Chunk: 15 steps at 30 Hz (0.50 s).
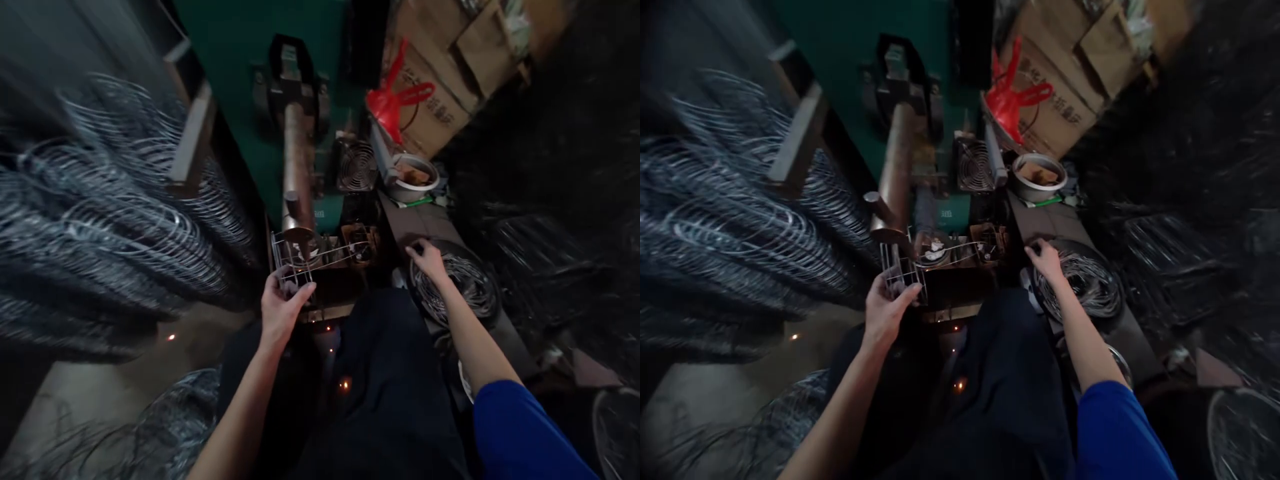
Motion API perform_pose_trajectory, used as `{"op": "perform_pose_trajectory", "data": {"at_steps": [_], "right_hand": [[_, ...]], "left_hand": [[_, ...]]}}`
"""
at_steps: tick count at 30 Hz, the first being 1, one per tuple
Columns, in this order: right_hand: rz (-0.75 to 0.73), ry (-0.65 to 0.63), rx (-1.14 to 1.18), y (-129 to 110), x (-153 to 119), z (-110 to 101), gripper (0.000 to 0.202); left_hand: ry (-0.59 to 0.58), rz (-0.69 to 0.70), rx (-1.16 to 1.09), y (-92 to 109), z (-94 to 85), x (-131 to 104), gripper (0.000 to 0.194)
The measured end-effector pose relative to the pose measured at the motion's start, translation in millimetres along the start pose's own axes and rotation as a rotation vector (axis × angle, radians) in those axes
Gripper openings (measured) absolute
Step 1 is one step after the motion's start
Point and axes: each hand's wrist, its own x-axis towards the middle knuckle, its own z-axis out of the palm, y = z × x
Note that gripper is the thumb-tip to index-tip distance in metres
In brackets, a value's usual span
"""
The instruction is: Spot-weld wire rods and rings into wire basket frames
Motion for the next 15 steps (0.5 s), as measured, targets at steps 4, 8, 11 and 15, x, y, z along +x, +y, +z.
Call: {"op": "perform_pose_trajectory", "data": {"at_steps": [4, 8, 11, 15], "right_hand": [[0.379, -0.225, -0.256, 59, -40, 16, 0.036], [0.506, -0.253, -0.267, 71, -57, 45, 0.044], [0.569, -0.233, -0.257, 75, -51, 52, 0.051], [0.687, -0.222, -0.23, 82, -38, 50, 0.054]], "left_hand": [[0.022, 0.008, 0.051, -3, 6.9, -4, 0.083], [0.037, -0.002, 0.075, -1, 9.3, -6, 0.082], [0.039, -0.002, 0.087, 0, 9.8, -6, 0.08], [0.08, 0.021, 0.106, 0, 11.4, -6, 0.077]]}}
